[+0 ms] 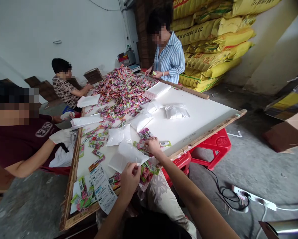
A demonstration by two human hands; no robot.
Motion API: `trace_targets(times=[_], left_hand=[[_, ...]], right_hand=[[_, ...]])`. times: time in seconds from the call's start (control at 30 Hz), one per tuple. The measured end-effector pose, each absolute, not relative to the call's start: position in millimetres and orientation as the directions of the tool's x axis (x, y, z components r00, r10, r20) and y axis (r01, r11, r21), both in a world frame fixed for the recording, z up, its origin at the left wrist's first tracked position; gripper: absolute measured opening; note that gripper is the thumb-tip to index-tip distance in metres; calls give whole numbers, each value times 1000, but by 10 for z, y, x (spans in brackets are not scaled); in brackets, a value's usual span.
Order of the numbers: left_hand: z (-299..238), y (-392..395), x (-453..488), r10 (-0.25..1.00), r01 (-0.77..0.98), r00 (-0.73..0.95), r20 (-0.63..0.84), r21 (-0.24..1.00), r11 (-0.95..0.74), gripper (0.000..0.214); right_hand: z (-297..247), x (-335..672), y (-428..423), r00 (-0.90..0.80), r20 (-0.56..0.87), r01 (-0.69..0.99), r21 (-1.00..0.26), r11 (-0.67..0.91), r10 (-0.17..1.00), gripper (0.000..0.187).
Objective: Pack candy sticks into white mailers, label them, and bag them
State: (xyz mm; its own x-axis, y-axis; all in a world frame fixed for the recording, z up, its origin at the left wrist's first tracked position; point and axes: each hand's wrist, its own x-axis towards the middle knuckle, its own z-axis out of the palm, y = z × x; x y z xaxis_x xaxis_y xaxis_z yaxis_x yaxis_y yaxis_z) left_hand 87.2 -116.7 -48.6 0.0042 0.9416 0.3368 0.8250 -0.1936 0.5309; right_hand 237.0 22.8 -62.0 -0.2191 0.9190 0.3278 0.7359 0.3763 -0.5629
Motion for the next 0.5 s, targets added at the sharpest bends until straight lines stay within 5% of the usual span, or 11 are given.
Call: trace_targets(times=[0.17,0.33,0.5], left_hand=[[-500,-1196,882,917,792,-24,399,567,-226,14],[-522,-1190,885,900,767,-18,436,583,-267,13],[-550,-1175,920,893,807,79,442,498,-318,19]], right_hand=[[-494,2952,-145,-126,375,686,-636,354,918,19],[-534,3314,-856,-330,200,410,-850,331,923,17],[-730,2728,-951,-127,140,618,-763,189,982,16]])
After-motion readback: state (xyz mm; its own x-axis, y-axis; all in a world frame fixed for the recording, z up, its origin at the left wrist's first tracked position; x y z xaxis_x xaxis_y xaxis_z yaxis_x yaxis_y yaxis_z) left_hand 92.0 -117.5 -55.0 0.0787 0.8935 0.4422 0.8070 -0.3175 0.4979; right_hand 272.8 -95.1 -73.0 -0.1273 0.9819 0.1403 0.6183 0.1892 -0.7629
